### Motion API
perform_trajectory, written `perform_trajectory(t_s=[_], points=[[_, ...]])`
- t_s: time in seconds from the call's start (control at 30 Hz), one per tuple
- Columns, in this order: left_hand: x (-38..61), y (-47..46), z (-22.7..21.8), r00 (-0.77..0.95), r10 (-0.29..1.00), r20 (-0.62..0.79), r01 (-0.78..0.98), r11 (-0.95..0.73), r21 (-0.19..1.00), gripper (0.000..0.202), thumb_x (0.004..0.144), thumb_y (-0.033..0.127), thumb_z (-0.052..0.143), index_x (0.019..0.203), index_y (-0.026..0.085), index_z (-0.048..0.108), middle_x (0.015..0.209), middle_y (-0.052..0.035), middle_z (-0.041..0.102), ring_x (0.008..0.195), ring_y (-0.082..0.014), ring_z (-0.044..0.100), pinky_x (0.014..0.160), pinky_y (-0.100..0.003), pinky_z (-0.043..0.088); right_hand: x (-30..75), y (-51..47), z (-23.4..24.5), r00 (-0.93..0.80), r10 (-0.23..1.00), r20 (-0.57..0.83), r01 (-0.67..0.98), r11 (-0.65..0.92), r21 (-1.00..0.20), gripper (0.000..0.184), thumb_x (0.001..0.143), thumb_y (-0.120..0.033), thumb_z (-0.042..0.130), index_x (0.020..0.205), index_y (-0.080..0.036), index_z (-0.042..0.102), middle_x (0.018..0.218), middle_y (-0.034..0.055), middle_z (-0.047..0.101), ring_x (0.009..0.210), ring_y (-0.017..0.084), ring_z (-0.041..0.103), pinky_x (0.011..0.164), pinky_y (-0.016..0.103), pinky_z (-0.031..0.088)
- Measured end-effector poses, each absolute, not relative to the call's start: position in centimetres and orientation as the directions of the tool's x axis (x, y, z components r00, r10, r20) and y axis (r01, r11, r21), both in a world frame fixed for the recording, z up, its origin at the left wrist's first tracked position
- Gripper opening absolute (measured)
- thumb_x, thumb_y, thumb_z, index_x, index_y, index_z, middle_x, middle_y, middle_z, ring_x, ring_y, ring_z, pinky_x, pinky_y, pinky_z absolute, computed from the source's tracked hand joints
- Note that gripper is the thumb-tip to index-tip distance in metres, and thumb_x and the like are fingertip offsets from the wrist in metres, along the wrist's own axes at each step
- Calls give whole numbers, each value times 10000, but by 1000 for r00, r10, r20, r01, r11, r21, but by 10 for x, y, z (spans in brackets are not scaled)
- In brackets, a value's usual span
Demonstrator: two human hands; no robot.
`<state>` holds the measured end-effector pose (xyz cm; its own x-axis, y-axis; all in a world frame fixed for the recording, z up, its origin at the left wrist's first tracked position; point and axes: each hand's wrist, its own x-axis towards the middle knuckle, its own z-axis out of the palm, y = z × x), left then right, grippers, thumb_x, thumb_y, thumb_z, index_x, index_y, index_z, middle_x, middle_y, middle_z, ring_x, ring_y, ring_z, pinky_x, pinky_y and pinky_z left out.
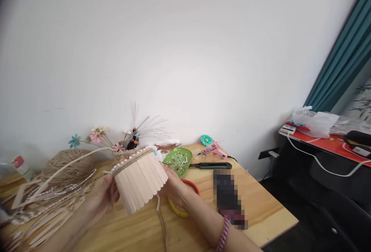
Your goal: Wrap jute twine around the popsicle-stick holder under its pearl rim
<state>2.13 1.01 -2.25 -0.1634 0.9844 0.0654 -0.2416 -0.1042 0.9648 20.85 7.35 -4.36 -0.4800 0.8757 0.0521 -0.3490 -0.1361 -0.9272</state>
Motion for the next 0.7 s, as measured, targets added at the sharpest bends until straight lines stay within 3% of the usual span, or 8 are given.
perform_trajectory(t_s=[0.1,0.17,0.27,0.33,0.47,0.6,0.63,0.7], points=[[0,15,-25,-209,977,46,-95,-67,993,614,451,589,766,829,115,664,383,69,468,331,-58,338,372,-186,241,206,80,-42,-403,915,29,-332,-117,-936,425,737,-521,622,972,-167,621,949,71,672,786,185,631,686,304,482],[-9,14,-29,-253,964,76,159,-36,987,716,453,526,790,1018,105,660,409,89,439,366,-73,339,395,-207,267,199,81,-43,-350,936,31,-326,-90,-941,460,752,-569,573,981,-173,619,999,81,666,865,201,632,751,320,483],[-16,9,-35,-292,911,290,578,-73,813,707,513,548,753,1076,129,663,427,96,372,434,-104,365,449,-239,319,181,78,-44,-315,944,97,-305,-4,-952,481,750,-597,553,958,-171,635,1037,74,664,998,227,593,870,341,452],[-19,4,-37,-251,850,463,738,-141,659,656,565,583,708,1051,144,680,464,66,456,470,-132,440,488,-265,381,169,78,-44,-318,935,156,-277,65,-959,488,761,-605,535,975,-179,639,1045,61,667,1037,233,575,914,357,433],[-28,-3,-45,-71,706,704,881,-286,376,555,696,571,616,1043,142,678,756,-66,717,664,-208,645,635,-311,506,159,82,-40,-386,891,237,-162,188,-969,562,803,-645,429,1026,-175,641,1056,87,666,1076,254,564,974,432,392],[-32,-9,-52,10,653,757,947,-249,203,517,733,542,598,999,106,684,941,-147,733,803,-258,695,719,-348,541,169,74,-32,-404,848,342,-14,368,-930,597,764,-603,540,1187,-181,556,1346,115,469,1326,262,299,1122,457,143],[-30,-10,-52,-7,672,741,958,-207,197,515,729,538,607,993,103,686,950,-151,730,808,-266,697,719,-356,544,172,69,-30,-410,812,416,45,473,-880,611,760,-564,579,1227,-176,520,1396,119,403,1351,259,240,1129,455,118],[-26,-14,-49,-70,727,684,970,-111,218,506,712,523,634,1001,111,684,963,-144,728,814,-276,699,719,-368,546,176,58,-27,-472,648,597,192,737,-648,568,782,-461,613,1254,-172,484,1393,134,394,1332,262,262,1108,477,180]])
